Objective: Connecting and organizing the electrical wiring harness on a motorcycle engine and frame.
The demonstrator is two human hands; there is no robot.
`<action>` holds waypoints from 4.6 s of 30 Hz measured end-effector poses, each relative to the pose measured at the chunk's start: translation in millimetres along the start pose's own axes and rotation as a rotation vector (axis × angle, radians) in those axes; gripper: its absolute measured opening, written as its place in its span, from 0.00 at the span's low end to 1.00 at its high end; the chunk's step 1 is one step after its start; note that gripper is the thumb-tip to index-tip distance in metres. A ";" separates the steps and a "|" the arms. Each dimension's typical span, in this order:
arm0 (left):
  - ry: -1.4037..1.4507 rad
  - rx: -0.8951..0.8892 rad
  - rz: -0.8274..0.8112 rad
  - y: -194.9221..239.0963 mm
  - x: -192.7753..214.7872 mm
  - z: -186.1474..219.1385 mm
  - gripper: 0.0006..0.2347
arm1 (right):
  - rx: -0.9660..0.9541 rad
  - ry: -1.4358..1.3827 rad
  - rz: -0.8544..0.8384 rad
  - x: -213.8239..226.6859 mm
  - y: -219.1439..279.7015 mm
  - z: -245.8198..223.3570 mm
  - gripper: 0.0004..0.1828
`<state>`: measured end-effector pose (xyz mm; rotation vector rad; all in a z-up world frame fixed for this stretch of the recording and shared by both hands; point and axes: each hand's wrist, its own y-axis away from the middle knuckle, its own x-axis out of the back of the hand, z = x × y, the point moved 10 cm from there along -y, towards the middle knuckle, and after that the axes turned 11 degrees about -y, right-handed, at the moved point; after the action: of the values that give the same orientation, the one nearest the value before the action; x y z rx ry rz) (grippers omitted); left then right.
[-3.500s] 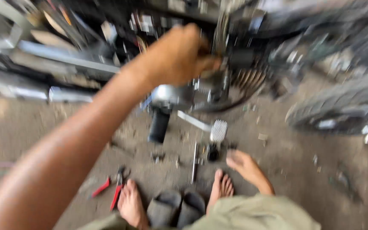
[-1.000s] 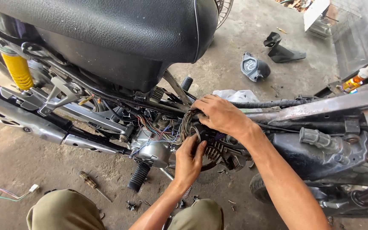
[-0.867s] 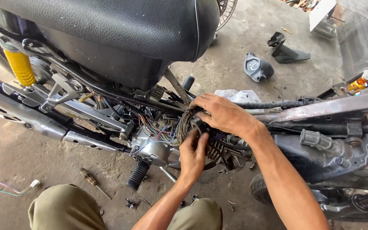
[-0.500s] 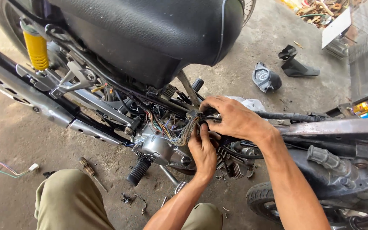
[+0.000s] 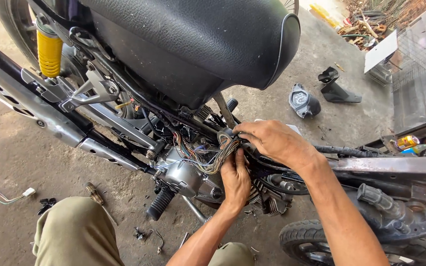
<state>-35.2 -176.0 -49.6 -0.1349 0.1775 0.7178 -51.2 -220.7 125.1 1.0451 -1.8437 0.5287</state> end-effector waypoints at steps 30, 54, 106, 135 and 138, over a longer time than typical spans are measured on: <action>-0.270 -0.056 -0.158 31.5 10.3 19.5 0.11 | 0.092 -0.067 -0.012 -34.6 33.0 43.5 0.21; -0.233 0.585 -0.565 -18.7 39.9 19.0 0.23 | 0.543 -0.017 0.386 -32.8 64.2 29.2 0.37; 0.259 0.082 -0.250 -4.1 47.0 116.6 0.18 | 0.131 -0.076 0.163 -39.8 43.4 49.9 0.12; -1.457 -1.191 0.019 16.8 27.6 106.1 0.16 | 0.269 0.403 0.226 -53.9 25.9 40.2 0.22; -1.637 -1.171 -0.113 14.3 17.1 105.6 0.18 | 0.275 0.477 0.247 -61.9 22.7 49.4 0.21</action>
<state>-19.9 -135.0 49.1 -0.6069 -1.8253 0.5481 -81.9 -216.4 48.8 0.7778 -1.5017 1.1031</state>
